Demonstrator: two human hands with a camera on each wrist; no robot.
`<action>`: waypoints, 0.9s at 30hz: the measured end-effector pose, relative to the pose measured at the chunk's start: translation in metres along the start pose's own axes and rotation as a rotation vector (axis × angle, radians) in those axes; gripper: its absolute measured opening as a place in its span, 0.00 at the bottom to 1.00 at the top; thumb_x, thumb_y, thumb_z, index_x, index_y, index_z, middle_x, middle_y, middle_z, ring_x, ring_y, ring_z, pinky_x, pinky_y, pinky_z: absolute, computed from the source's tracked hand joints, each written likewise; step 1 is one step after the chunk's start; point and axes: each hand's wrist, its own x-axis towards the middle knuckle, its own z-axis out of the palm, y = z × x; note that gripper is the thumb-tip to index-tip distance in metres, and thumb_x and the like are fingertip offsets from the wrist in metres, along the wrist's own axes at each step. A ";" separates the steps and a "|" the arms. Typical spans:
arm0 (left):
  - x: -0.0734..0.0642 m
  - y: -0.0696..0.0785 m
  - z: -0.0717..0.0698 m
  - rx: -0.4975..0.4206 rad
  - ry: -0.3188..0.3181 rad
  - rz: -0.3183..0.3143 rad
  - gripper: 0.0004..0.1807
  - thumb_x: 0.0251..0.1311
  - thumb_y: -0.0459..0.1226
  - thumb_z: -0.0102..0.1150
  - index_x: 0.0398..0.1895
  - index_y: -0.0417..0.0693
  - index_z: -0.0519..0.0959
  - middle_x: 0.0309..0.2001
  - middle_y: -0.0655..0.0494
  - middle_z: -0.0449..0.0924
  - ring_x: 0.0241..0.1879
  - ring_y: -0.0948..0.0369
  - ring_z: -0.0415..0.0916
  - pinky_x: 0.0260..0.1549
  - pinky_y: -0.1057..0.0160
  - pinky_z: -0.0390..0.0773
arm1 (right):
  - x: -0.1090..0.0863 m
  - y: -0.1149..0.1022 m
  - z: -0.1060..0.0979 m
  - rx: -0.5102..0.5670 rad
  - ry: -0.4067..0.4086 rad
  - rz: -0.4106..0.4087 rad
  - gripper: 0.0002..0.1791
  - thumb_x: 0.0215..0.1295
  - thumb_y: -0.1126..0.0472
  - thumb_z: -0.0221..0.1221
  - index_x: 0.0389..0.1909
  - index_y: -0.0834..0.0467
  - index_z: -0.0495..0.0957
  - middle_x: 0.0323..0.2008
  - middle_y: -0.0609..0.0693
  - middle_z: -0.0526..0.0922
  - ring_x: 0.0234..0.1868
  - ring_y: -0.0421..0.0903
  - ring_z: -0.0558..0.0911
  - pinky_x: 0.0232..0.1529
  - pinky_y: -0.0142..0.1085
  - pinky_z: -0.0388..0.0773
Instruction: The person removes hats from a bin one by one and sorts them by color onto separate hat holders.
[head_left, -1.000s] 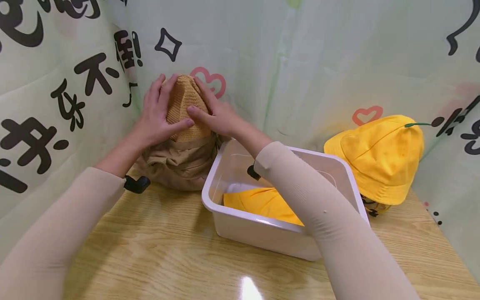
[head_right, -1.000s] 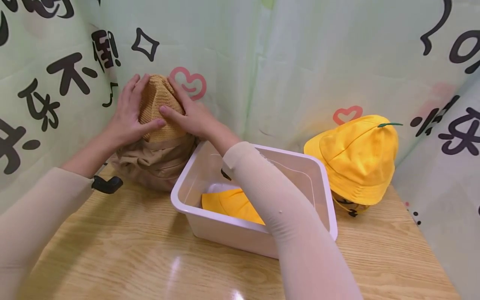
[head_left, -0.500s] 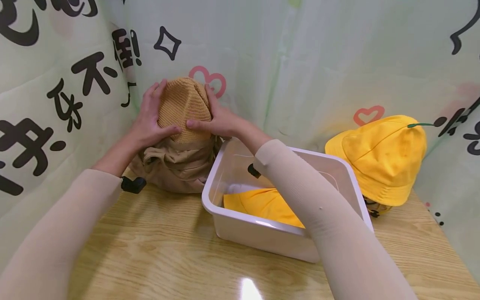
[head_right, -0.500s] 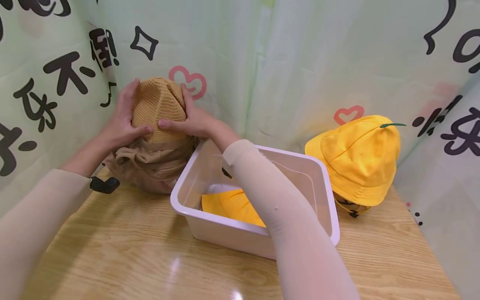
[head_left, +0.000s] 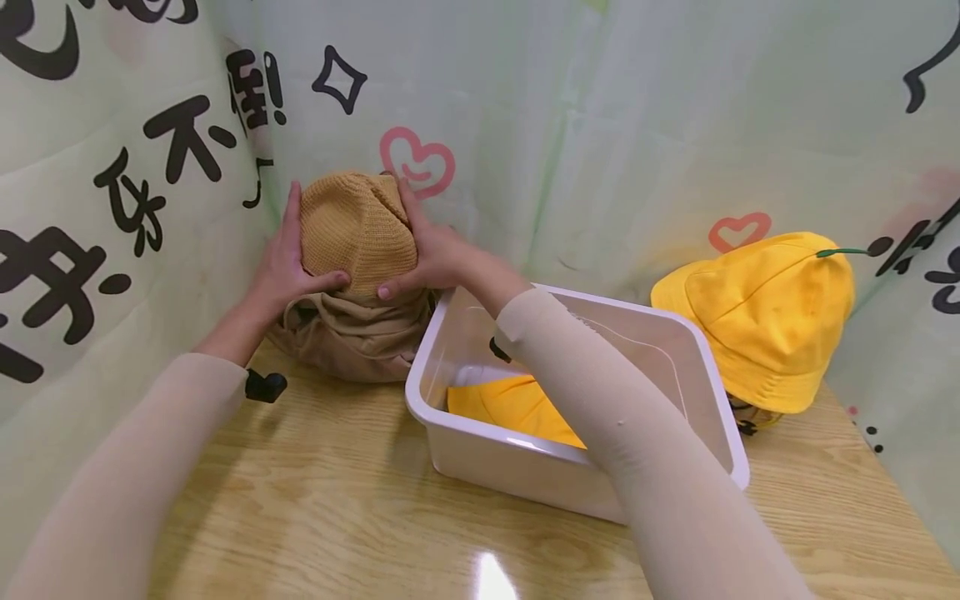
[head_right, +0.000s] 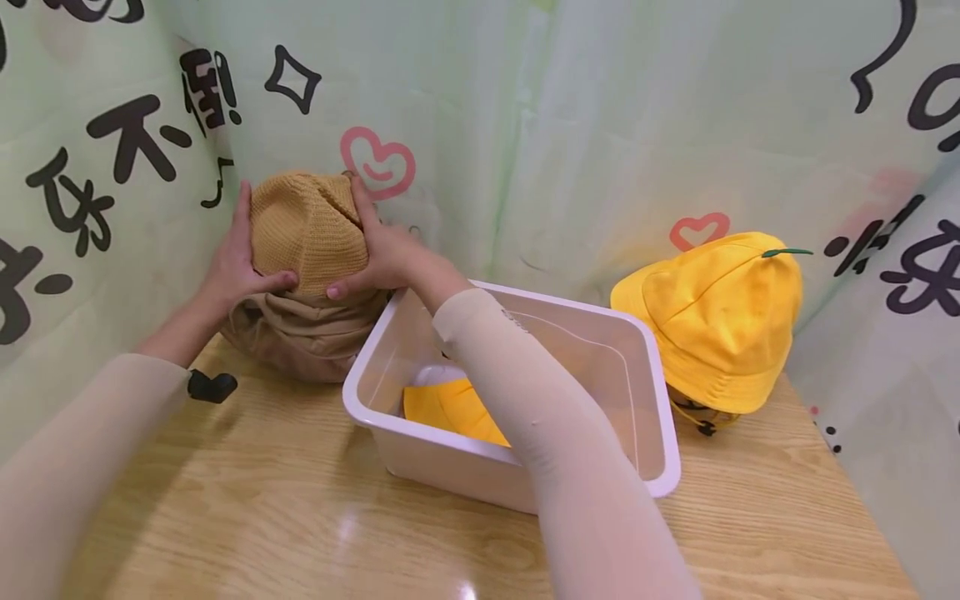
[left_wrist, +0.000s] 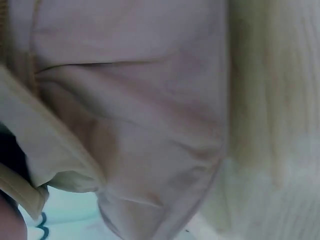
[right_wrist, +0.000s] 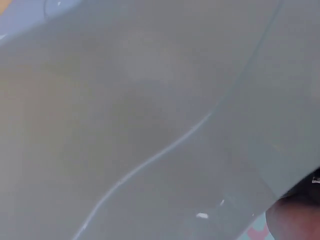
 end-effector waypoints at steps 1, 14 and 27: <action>-0.002 -0.002 0.001 -0.002 0.004 -0.001 0.74 0.37 0.63 0.76 0.81 0.66 0.33 0.80 0.51 0.44 0.75 0.45 0.51 0.73 0.39 0.49 | 0.000 0.000 0.001 -0.005 0.003 -0.004 0.83 0.39 0.35 0.77 0.70 0.29 0.10 0.78 0.56 0.52 0.70 0.56 0.67 0.71 0.42 0.63; 0.013 0.030 -0.018 0.089 -0.109 0.034 0.72 0.44 0.61 0.73 0.80 0.64 0.30 0.81 0.53 0.35 0.78 0.53 0.39 0.74 0.40 0.44 | -0.004 0.001 -0.006 0.121 0.035 -0.075 0.81 0.43 0.42 0.78 0.75 0.37 0.15 0.81 0.45 0.33 0.78 0.46 0.53 0.76 0.36 0.51; 0.011 0.008 -0.004 -0.004 -0.061 -0.004 0.76 0.36 0.62 0.78 0.80 0.69 0.32 0.81 0.58 0.40 0.77 0.51 0.47 0.74 0.43 0.48 | 0.004 0.003 -0.001 0.021 -0.029 0.041 0.83 0.38 0.36 0.78 0.74 0.34 0.14 0.78 0.55 0.52 0.74 0.53 0.61 0.74 0.41 0.57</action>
